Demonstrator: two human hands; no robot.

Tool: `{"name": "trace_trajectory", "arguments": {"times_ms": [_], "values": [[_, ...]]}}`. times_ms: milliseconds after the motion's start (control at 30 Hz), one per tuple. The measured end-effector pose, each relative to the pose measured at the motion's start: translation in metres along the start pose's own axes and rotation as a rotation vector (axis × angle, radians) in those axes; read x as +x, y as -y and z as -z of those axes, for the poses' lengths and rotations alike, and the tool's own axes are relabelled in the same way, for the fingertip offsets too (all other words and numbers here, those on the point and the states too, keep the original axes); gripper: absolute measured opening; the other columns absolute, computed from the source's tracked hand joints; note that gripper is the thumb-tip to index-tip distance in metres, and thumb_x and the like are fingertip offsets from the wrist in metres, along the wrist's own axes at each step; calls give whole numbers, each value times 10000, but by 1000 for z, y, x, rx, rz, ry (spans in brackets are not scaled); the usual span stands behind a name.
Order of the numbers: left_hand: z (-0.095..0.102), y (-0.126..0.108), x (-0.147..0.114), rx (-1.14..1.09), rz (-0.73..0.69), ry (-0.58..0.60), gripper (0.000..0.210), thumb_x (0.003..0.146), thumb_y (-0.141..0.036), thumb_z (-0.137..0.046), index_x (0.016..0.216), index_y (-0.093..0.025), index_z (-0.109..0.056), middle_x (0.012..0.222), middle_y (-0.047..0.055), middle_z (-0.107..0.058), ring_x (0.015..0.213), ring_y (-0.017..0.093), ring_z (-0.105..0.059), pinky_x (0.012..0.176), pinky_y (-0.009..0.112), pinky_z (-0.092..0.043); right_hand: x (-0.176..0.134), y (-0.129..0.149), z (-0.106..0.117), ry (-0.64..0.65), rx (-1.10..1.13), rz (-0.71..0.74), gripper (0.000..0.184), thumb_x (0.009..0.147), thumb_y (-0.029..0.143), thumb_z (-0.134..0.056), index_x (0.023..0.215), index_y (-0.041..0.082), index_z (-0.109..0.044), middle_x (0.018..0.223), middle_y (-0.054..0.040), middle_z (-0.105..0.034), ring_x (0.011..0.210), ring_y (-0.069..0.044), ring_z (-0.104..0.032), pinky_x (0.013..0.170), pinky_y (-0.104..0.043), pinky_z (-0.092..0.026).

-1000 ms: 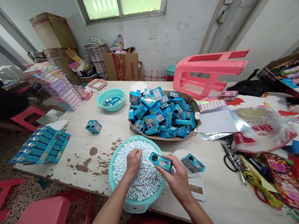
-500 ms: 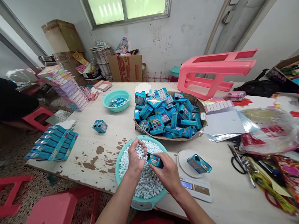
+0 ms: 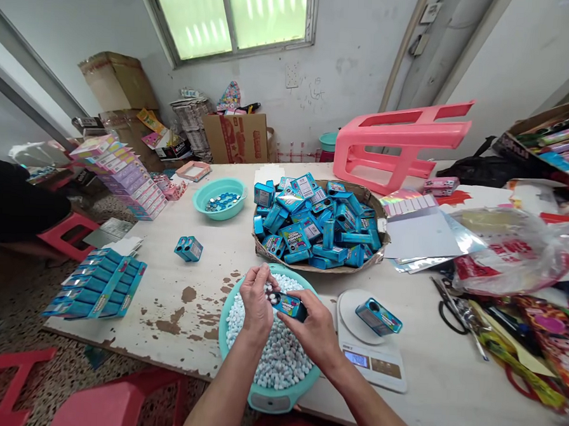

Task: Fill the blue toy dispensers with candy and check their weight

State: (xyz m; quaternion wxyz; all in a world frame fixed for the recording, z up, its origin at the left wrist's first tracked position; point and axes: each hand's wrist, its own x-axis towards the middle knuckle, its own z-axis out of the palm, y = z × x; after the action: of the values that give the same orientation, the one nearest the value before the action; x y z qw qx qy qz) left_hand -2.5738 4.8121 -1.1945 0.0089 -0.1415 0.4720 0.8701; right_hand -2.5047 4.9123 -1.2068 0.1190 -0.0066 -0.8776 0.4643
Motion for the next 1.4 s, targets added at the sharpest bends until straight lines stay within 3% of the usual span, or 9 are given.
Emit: {"name": "trace_trajectory", "arguments": {"times_ms": [400, 800, 967, 1067, 1133, 1167, 1267, 1333, 1400], "values": [[-18, -13, -8, 30, -95, 4, 218, 781, -337, -602, 687, -159, -516, 549, -37, -497, 536, 96, -513, 573, 224, -419, 0, 10, 9, -57, 46, 41, 323, 728, 242, -711, 1026, 228, -585, 984, -32, -617, 944, -207, -579, 818, -325, -459], [-22, -12, -16, 4, 10, 127, 207, 770, -361, -591, 785, -165, -526, 568, -43, -500, 469, 94, -506, 489, 220, -419, 2, 7, 12, -59, 155, -31, 342, 688, 200, -735, 1006, 217, -612, 983, -34, -622, 942, -205, -578, 834, -329, -452], [-18, -10, -15, 107, -146, 125, 205, 754, -353, -593, 790, -160, -535, 560, -45, -512, 489, 96, -521, 523, 224, -439, -15, 1, 19, -57, 195, -92, 372, 614, 185, -788, 950, 187, -630, 914, -31, -627, 888, -200, -582, 802, -320, -457], [4, 13, 8, 390, -208, 79, 255, 768, -422, -560, 821, -173, -546, 592, -38, -525, 554, 126, -542, 611, 292, -488, -40, -9, 39, -71, 262, -90, 408, 601, 243, -814, 960, 189, -628, 928, -27, -629, 902, -186, -583, 813, -300, -459], [26, 41, 24, 824, -232, 122, 294, 760, -467, -557, 793, -176, -577, 690, 11, -587, 703, 181, -580, 741, 362, -487, -63, -19, 60, -124, 299, -113, 419, 629, 305, -803, 994, 206, -622, 972, -26, -623, 934, -177, -580, 835, -289, -460], [37, 56, 30, 1059, -274, 207, 316, 748, -487, -565, 811, -179, -600, 785, 44, -616, 815, 223, -583, 815, 403, -464, -76, -25, 73, -171, 293, -140, 415, 650, 327, -790, 1011, 216, -619, 999, -27, -617, 955, -175, -575, 850, -287, -457], [62, 94, 33, 1523, -452, 431, 418, 781, -525, -517, 1000, -185, -623, 1052, 119, -586, 1056, 309, -502, 915, 464, -390, -113, -56, 116, -418, 165, -279, 376, 718, 362, -734, 1047, 234, -604, 1045, -30, -597, 991, -177, -557, 878, -300, -446], [68, 108, 27, 1694, -554, 433, 448, 827, -535, -451, 1065, -188, -603, 1104, 138, -549, 1062, 319, -483, 864, 445, -406, -132, -89, 145, -648, 36, -406, 392, 731, 393, -711, 1065, 226, -590, 1023, -34, -600, 952, -182, -560, 860, -320, -448], [69, 114, 22, 1790, -636, 418, 422, 860, -515, -406, 1003, -172, -606, 1035, 134, -561, 984, 300, -501, 793, 398, -415, -146, -129, 168, -830, -81, -502, 456, 707, 439, -711, 1079, 207, -585, 997, -41, -602, 900, -189, -565, 845, -345, -449]]}}
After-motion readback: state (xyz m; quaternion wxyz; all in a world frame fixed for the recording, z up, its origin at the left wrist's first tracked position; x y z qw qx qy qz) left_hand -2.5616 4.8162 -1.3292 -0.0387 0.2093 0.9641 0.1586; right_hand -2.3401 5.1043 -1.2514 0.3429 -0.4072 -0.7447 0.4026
